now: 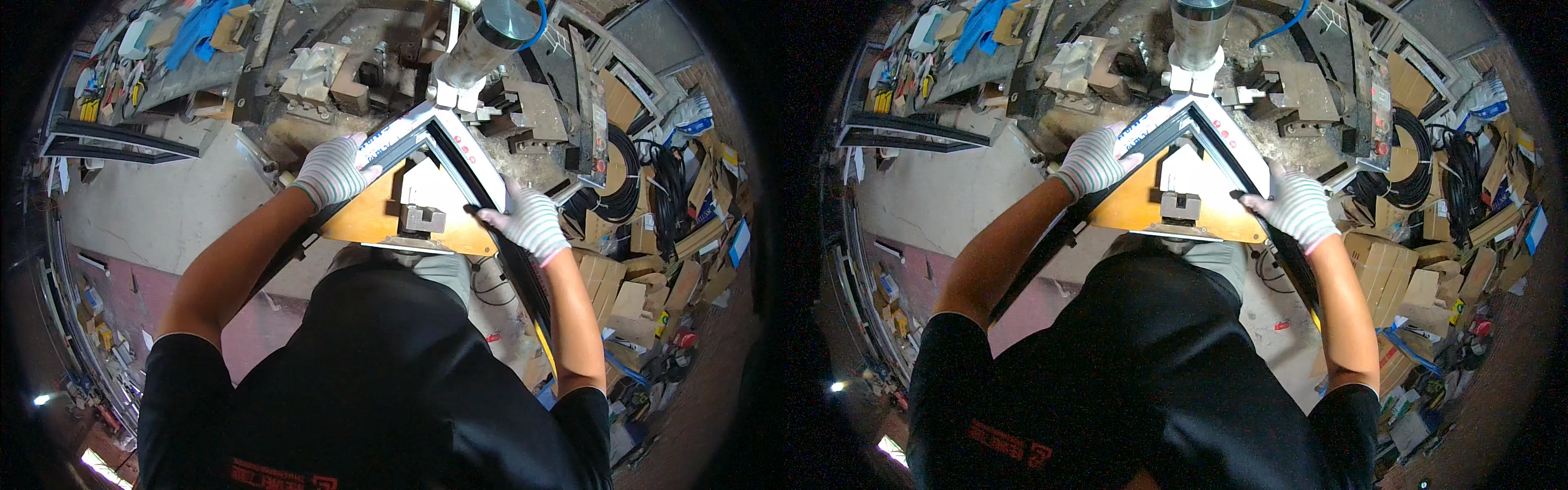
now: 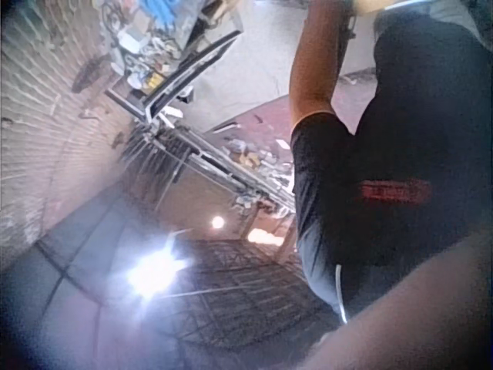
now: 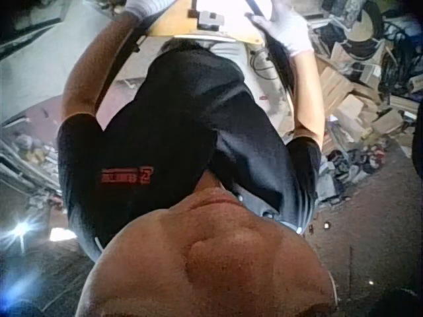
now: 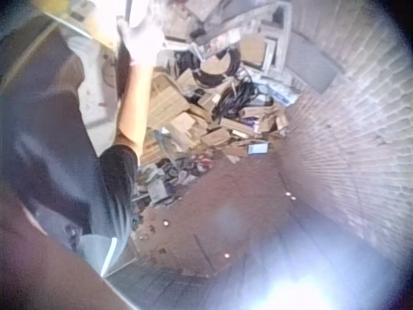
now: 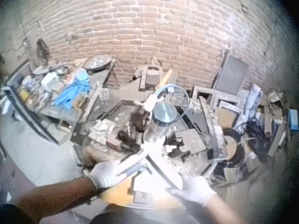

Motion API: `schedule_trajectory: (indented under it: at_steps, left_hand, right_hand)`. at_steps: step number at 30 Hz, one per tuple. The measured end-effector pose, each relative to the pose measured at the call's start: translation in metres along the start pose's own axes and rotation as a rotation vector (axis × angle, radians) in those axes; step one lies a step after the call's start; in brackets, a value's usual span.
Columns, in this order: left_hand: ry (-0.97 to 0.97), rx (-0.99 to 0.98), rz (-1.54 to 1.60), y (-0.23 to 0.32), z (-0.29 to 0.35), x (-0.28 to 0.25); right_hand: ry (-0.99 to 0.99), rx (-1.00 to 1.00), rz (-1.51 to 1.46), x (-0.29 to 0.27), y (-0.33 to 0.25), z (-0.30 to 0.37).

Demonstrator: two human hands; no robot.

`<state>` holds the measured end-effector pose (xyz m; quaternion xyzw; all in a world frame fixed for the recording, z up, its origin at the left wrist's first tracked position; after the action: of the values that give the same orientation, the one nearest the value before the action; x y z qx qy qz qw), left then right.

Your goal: The person assembles a large rectangular window frame by joining metal profiles on a workbench. They position the frame, use a corner crimping machine to secure each corner, and then lift the completed frame with a coworker.

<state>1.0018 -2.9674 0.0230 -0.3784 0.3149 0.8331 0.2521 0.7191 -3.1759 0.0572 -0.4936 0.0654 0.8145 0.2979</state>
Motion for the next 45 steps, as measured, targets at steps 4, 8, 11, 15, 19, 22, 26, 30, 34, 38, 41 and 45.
schedule_trajectory:
  at_steps: [4, 8, 11, 15, 19, 22, 26, 30, 34, 38, 41, 45]
  left_hand:
    - [-0.069, 0.078, -0.016, -0.006, -0.015, 0.0]
    - [-0.09, 0.105, 0.015, -0.01, -0.021, 0.002]
    - [-0.139, 0.075, -0.006, -0.009, -0.022, 0.004]
    - [-0.103, 0.07, -0.034, -0.005, -0.018, 0.0]
    - [-0.127, 0.051, -0.01, -0.005, -0.017, -0.002]
    - [-0.1, 0.075, -0.009, -0.006, -0.017, -0.001]
    - [-0.046, 0.092, -0.009, -0.007, -0.016, 0.001]
    - [0.019, 0.118, -0.029, -0.008, -0.017, 0.003]
    - [-0.038, 0.104, 0.085, -0.012, -0.02, 0.009]
    - [-0.023, 0.124, 0.109, -0.014, -0.022, 0.012]
    - [-0.032, 0.104, 0.003, -0.014, -0.022, 0.012]
    - [-0.005, 0.135, -0.019, -0.013, -0.022, 0.011]
  right_hand:
    - [-0.038, 0.02, -0.2, 0.007, -0.003, -0.028]
    - [-0.047, -0.088, -0.304, 0.014, 0.008, -0.037]
    - [-0.059, -0.088, -0.306, 0.018, 0.012, -0.038]
    - [-0.068, -0.046, -0.274, 0.019, 0.011, -0.041]
    - [-0.02, -0.078, -0.305, 0.017, 0.008, -0.04]
    - [-0.001, -0.094, -0.271, 0.018, 0.009, -0.04]
    - [-0.005, -0.106, -0.27, 0.019, 0.01, -0.039]
    - [0.028, -0.112, -0.296, 0.02, 0.009, -0.038]
    - [0.044, -0.127, -0.299, 0.02, 0.01, -0.038]
    - [0.055, -0.133, -0.311, 0.022, 0.011, -0.038]
    - [0.082, -0.152, -0.338, 0.024, 0.011, -0.036]
    - [0.103, -0.158, -0.312, 0.025, 0.012, -0.036]
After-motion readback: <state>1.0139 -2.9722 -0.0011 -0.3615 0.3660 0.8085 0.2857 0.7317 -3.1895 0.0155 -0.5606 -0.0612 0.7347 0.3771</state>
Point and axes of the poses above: each hand's wrist, its own z-axis away from the middle knuckle, its own x-axis out of the palm, y = z × x, the point moved 2 cm from there along -z, towards the middle knuckle, and after that the axes turned 6 degrees about -x, right-handed, at the moved point
